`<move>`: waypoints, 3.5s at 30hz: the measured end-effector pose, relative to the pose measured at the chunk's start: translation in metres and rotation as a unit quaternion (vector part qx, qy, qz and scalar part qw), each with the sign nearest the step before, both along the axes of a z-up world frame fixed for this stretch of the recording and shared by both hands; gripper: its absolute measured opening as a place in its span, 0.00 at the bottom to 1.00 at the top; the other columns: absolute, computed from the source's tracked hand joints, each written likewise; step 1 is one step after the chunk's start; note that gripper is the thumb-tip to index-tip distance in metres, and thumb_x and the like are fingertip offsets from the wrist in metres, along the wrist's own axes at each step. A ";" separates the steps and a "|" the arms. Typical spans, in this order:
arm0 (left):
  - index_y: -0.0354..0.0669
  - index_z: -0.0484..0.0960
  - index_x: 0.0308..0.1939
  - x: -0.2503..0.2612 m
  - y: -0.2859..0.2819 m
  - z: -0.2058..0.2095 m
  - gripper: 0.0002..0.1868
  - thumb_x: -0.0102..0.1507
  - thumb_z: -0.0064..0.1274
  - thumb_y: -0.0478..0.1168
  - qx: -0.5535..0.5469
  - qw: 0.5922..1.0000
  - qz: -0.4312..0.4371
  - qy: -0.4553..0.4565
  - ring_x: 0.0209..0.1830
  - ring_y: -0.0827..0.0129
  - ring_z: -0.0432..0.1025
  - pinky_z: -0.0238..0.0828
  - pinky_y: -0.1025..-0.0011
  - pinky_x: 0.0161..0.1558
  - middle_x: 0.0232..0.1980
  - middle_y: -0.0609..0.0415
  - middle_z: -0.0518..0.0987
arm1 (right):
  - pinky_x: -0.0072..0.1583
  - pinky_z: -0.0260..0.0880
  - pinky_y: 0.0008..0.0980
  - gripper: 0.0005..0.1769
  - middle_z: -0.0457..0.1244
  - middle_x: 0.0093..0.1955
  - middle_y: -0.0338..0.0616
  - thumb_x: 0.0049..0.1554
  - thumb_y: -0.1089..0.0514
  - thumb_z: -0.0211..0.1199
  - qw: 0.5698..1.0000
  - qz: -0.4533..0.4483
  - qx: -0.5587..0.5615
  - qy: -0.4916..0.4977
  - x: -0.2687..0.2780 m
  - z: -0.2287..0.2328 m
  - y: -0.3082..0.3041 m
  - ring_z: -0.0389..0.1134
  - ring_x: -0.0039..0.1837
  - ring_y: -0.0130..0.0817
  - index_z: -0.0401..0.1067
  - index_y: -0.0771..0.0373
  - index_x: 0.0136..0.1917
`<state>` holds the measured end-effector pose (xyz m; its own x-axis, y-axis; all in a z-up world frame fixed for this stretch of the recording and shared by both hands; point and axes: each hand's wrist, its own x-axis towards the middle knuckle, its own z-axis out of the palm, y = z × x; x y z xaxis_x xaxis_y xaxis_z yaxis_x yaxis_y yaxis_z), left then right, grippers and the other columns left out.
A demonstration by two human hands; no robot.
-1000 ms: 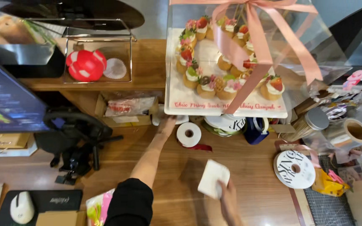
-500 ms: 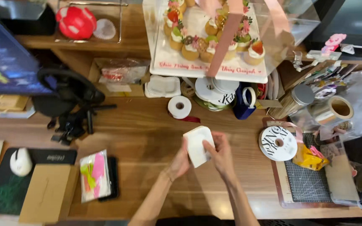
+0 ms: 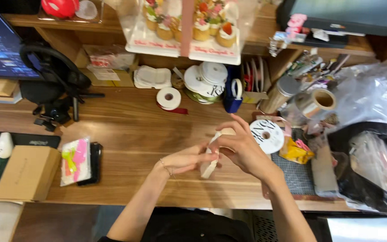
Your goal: The person prepares and packs small bakery items by hand into a box, adding decorative stickers and a small card.
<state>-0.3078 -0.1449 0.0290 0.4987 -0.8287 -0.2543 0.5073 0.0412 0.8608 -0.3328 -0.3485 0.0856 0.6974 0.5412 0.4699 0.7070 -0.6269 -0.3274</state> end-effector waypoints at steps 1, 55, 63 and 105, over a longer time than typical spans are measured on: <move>0.29 0.50 0.75 -0.003 -0.007 -0.005 0.50 0.64 0.61 0.55 0.000 1.000 0.000 -0.001 0.68 0.53 0.61 0.72 0.50 0.60 0.71 0.38 0.58 | 0.78 0.47 0.55 0.11 0.65 0.35 0.28 0.47 0.62 0.71 1.000 0.000 0.000 -0.001 -0.005 -0.001 -0.003 0.65 0.64 0.34 0.72 0.51 0.40; 0.39 0.60 0.76 0.037 -0.068 0.043 0.55 0.50 0.75 0.42 -0.144 0.912 0.291 -0.251 0.69 0.58 0.66 0.61 0.56 0.69 0.71 0.40 0.70 | 0.60 0.73 0.37 0.16 0.68 0.50 0.45 0.55 0.61 0.71 0.791 -0.117 0.547 0.249 0.022 0.030 -0.007 0.69 0.55 0.32 0.78 0.68 0.56; 0.41 0.62 0.75 0.031 -0.066 0.049 0.54 0.48 0.74 0.44 -0.144 0.902 0.309 -0.266 0.67 0.61 0.66 0.64 0.57 0.68 0.71 0.43 0.70 | 0.55 0.74 0.36 0.16 0.70 0.47 0.50 0.55 0.63 0.70 0.820 -0.128 0.521 0.202 0.008 0.040 0.001 0.69 0.51 0.32 0.78 0.69 0.57; 0.34 0.56 0.76 0.006 -0.063 0.080 0.52 0.49 0.61 0.38 -0.089 0.875 0.276 -0.388 0.68 0.59 0.72 0.71 0.67 0.69 0.70 0.42 0.72 | 0.59 0.68 0.26 0.29 0.63 0.65 0.52 0.53 0.51 0.69 0.839 -0.056 0.530 0.109 -0.007 0.044 -0.011 0.65 0.66 0.36 0.71 0.67 0.64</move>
<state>-0.3014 -0.2081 0.1087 0.8009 -0.3987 0.4467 -0.3658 0.2648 0.8922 -0.3399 -0.3591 0.1297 0.8480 -0.1753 0.5002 0.5138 0.0399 -0.8570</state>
